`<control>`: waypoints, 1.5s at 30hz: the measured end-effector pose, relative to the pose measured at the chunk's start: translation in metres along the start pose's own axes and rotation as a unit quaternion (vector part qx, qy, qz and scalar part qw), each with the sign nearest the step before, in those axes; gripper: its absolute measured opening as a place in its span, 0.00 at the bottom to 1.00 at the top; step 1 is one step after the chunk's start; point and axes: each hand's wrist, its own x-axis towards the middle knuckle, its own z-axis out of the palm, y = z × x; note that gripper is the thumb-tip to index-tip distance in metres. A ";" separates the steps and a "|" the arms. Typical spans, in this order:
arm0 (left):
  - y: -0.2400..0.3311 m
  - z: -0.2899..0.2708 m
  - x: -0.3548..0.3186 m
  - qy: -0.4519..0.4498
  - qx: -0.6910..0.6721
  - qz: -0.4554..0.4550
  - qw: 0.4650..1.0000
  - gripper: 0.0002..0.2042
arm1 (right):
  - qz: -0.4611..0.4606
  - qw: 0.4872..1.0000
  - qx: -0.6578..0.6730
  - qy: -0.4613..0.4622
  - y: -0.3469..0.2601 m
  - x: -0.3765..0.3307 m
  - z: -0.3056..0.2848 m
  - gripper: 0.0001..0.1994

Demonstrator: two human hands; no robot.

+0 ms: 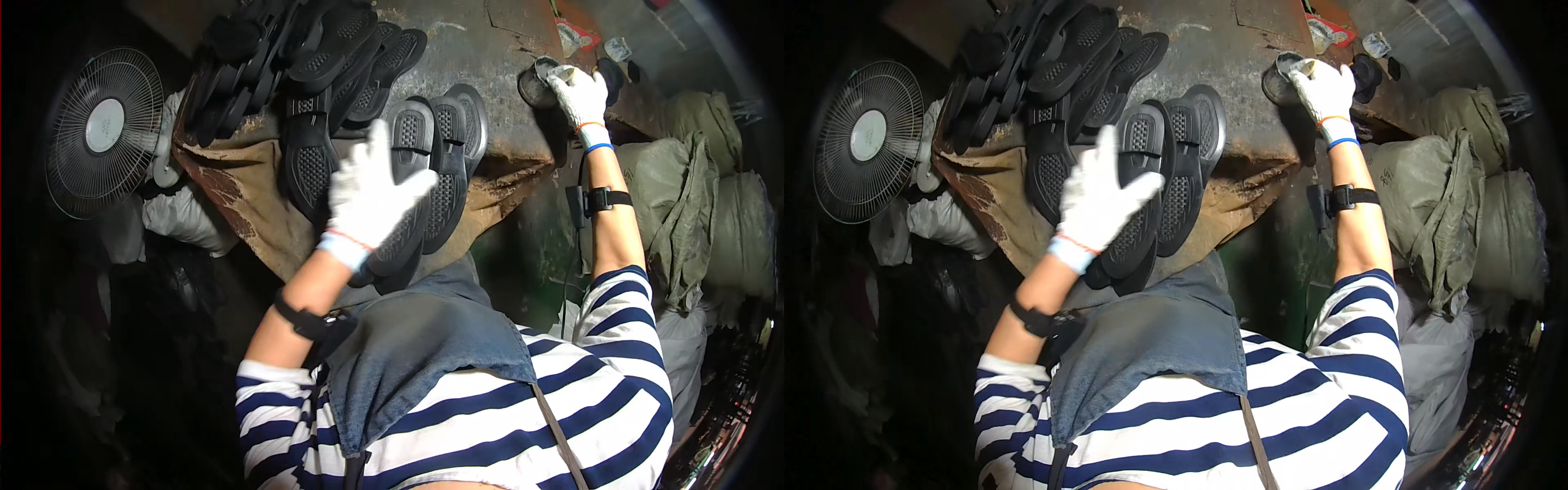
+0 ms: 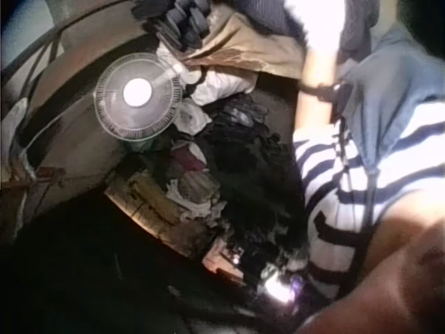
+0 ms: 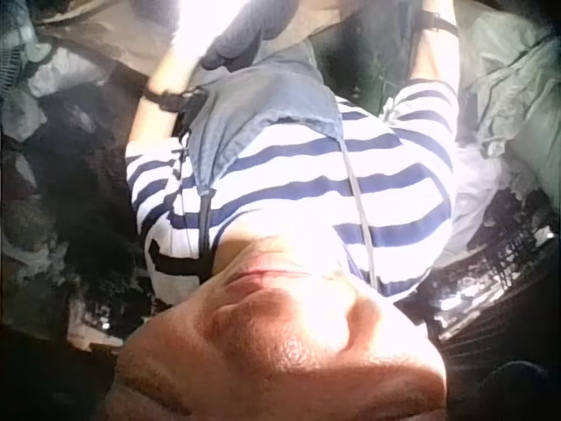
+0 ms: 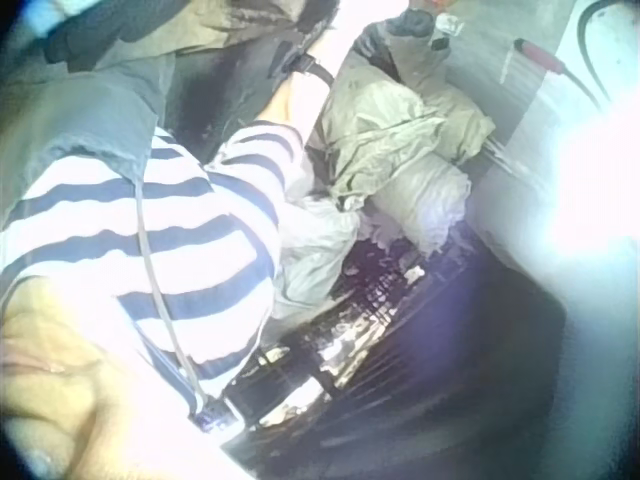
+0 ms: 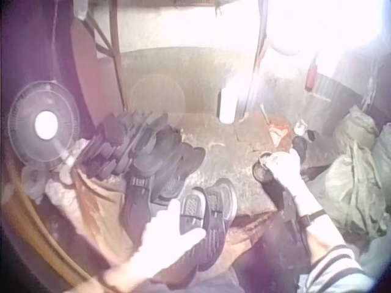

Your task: The person pours liquid from a bottle into a container and then uses a brush to coat the bottom of shoe soles. They pick up the soles one at a time from a pile, apply the liquid, and place them back onto the workbench.

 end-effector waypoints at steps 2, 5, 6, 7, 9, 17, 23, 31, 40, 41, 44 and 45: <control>0.020 0.007 0.018 -0.001 0.029 -0.003 1.000 0.56 | 0.056 0.997 0.033 -0.045 0.012 0.002 0.011 0.20; 0.024 0.009 0.024 -0.007 0.015 -0.014 1.000 0.55 | 0.086 0.993 0.026 -0.075 0.004 0.006 0.026 0.22; 0.023 0.006 0.025 -0.026 0.005 -0.028 0.999 0.55 | 0.116 0.990 0.034 -0.069 -0.001 0.007 0.029 0.22; 0.023 0.004 0.025 -0.021 0.008 -0.029 0.999 0.55 | 0.115 0.991 0.037 -0.064 -0.001 0.005 0.027 0.22; 0.015 -0.006 0.030 -0.064 -0.067 -0.069 0.993 0.54 | 0.056 0.996 -0.031 -0.067 0.001 0.001 0.025 0.19; 0.015 -0.100 0.024 0.029 -0.104 0.400 0.910 0.39 | 0.142 0.889 0.411 0.143 0.029 -0.018 0.019 0.15; -0.035 -0.023 0.000 -0.096 -0.115 0.187 0.971 0.21 | 0.227 0.788 0.545 0.176 0.008 -0.020 0.009 0.16; 0.006 0.020 -0.005 -0.007 -0.082 0.012 0.997 0.42 | 0.375 0.630 0.643 0.219 0.010 -0.027 0.012 0.13; -0.071 -0.034 0.007 -0.190 -0.888 -0.032 0.417 0.34 | 0.179 0.545 0.767 0.288 -0.033 -0.018 -0.015 0.10; -0.079 -0.033 0.004 -0.248 -0.924 0.032 0.290 0.34 | 0.187 0.484 0.817 0.252 -0.059 -0.016 -0.029 0.10; -0.049 -0.022 0.008 -0.276 -0.945 0.002 0.177 0.39 | 0.146 0.391 0.897 0.144 -0.103 -0.020 -0.046 0.11; -0.051 -0.010 0.008 -0.295 -0.946 -0.006 0.133 0.40 | 0.146 0.387 0.900 0.133 -0.137 -0.023 -0.055 0.10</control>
